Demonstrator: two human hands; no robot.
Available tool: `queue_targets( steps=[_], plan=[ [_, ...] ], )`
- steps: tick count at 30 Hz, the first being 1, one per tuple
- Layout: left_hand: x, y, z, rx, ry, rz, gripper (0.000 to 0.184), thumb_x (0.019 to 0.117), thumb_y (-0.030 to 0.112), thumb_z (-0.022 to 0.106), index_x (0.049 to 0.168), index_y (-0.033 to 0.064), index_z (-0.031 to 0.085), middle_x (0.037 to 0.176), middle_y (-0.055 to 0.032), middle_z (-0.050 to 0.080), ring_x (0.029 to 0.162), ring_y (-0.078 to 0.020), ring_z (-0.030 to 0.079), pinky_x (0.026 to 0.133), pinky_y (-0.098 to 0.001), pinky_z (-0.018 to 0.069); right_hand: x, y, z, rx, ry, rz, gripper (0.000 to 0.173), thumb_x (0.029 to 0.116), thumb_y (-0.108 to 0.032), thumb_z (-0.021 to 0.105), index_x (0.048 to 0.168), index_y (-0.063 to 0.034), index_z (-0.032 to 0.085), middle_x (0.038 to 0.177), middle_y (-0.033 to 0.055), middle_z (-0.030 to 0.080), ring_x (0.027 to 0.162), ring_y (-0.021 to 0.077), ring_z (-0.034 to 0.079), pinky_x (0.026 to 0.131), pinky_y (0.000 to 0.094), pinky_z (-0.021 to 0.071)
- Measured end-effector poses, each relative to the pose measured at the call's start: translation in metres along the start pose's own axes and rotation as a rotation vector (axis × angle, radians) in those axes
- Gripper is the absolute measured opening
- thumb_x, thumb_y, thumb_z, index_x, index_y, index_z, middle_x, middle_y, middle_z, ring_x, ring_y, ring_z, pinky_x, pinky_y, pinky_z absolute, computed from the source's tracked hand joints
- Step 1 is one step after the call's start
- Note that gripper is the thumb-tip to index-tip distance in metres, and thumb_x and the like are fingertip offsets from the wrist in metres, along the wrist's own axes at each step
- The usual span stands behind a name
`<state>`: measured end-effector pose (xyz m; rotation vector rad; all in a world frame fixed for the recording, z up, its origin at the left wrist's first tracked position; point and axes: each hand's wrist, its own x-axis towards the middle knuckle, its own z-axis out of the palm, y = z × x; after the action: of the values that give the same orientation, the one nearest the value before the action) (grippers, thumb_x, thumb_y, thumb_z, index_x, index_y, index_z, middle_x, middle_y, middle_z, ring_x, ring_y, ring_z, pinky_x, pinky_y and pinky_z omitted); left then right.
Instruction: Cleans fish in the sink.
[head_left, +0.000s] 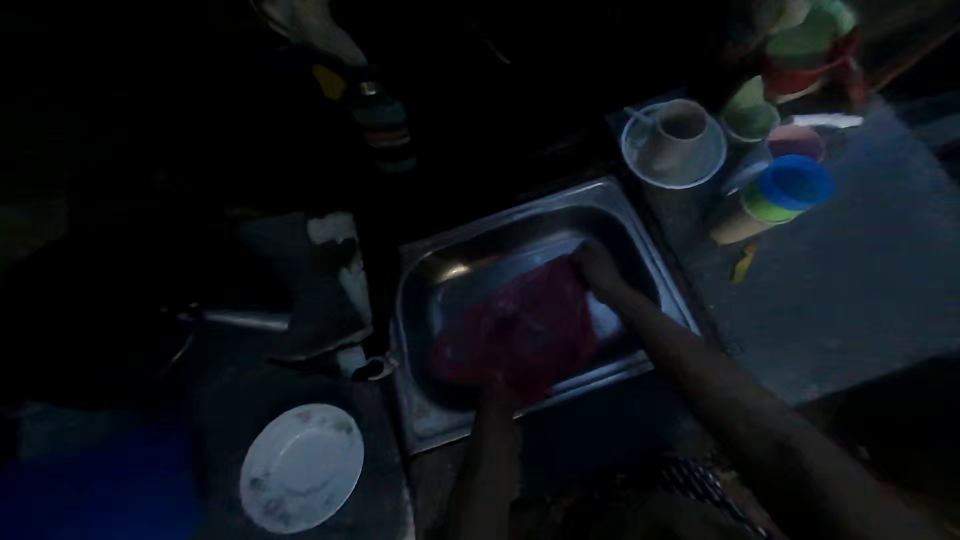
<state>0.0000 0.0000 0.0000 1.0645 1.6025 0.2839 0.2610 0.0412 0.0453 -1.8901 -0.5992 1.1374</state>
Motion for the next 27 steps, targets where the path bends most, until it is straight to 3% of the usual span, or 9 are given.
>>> queue_targets(
  steps=[2,4,8,11,14,17,21,24,27],
  plan=[
    [0.004,0.035,0.008,-0.484,0.078,0.105,0.031,0.1109,0.011,0.034,0.132,-0.0069,0.049,0.113,-0.0154,0.06,0.097,-0.0133,0.059,0.086,-0.0262,0.0516,0.017,0.02,-0.019,-0.13,0.134,0.035,0.041,0.1092,-0.022,0.049,0.139,0.006,0.051,0.128,0.0283,0.061,0.114,0.0381,0.062,0.097,0.0549,0.0506],
    [0.018,0.052,0.003,-0.899,0.042,0.18,0.026,0.1098,0.017,0.032,0.113,0.0054,0.055,0.086,-0.0028,0.065,0.074,-0.0081,0.066,0.064,-0.0264,0.0579,0.026,0.04,-0.036,-0.326,0.189,0.091,0.046,0.1091,-0.025,0.05,0.142,0.0074,0.049,0.137,0.032,0.057,0.127,0.0452,0.057,0.107,0.0602,0.0442],
    [0.017,0.062,-0.026,-1.125,0.104,0.23,0.03,0.109,0.02,0.029,0.098,0.0122,0.056,0.078,0.0003,0.067,0.071,-0.0099,0.069,0.063,-0.0288,0.06,0.024,0.069,-0.046,-0.549,0.163,0.157,0.053,0.1089,-0.024,0.05,0.148,0.0093,0.04,0.138,0.035,0.055,0.129,0.0484,0.055,0.109,0.0595,0.043],
    [0.002,0.075,-0.034,-1.096,0.266,0.238,0.019,0.1068,0.016,0.037,0.104,0.0084,0.055,0.083,-0.0038,0.066,0.075,-0.0129,0.068,0.065,-0.0321,0.0595,0.021,0.058,-0.038,-0.614,0.113,0.185,0.059,0.109,-0.029,0.05,0.151,0.0101,0.034,0.146,0.0352,0.047,0.134,0.0475,0.051,0.11,0.057,0.0429],
    [-0.014,0.09,-0.033,-1.013,0.323,0.252,0.016,0.1061,0.013,0.039,0.112,0.008,0.053,0.089,-0.0051,0.066,0.077,-0.0132,0.068,0.066,-0.0316,0.0592,0.004,0.049,-0.025,-0.702,0.112,-0.099,0.052,0.1035,-0.025,0.059,0.142,0.0088,0.049,0.146,0.0374,0.044,0.136,0.0521,0.046,0.109,0.0617,0.0423],
    [-0.022,0.107,-0.015,-0.911,0.311,0.178,0.018,0.1047,0.01,0.045,0.121,0.0074,0.053,0.092,-0.0052,0.065,0.078,-0.0123,0.066,0.067,-0.0309,0.0583,-0.014,0.064,-0.012,-0.732,-0.311,-0.304,0.054,0.1021,-0.017,0.057,0.147,0.0102,0.045,0.151,0.035,0.043,0.143,0.0473,0.041,0.119,0.0561,0.0334],
    [0.004,0.113,0.033,-0.693,0.218,0.1,0.035,0.0991,0.004,0.058,0.134,0.004,0.051,0.1,-0.0091,0.063,0.08,-0.0129,0.063,0.068,-0.0301,0.0555,0.016,0.077,-0.011,-0.683,-0.585,-0.173,0.054,0.1034,-0.017,0.059,0.149,0.0081,0.043,0.15,0.0305,0.047,0.142,0.0416,0.044,0.12,0.0519,0.0327],
    [0.048,0.096,0.062,-0.491,0.122,0.141,0.066,0.0956,0.001,0.064,0.153,0.0011,0.031,0.133,-0.0224,0.055,0.108,-0.0245,0.06,0.089,-0.0391,0.0531,0.018,0.046,-0.018,-0.651,-0.389,-0.124,0.043,0.1093,-0.016,0.045,0.145,0.0069,0.05,0.148,0.0295,0.051,0.141,0.0406,0.047,0.119,0.0515,0.0345],
    [0.082,0.085,0.081,-0.364,0.073,0.149,0.067,0.0984,0.005,0.063,0.156,0.0008,0.029,0.143,-0.0266,0.05,0.121,-0.0315,0.057,0.1,-0.0445,0.0495,0.021,0.046,-0.024,-0.403,-0.489,-0.135,0.036,0.1105,-0.014,0.043,0.135,0.008,0.057,0.134,0.0253,0.061,0.124,0.0312,0.06,0.108,0.0431,0.046]
  ],
)
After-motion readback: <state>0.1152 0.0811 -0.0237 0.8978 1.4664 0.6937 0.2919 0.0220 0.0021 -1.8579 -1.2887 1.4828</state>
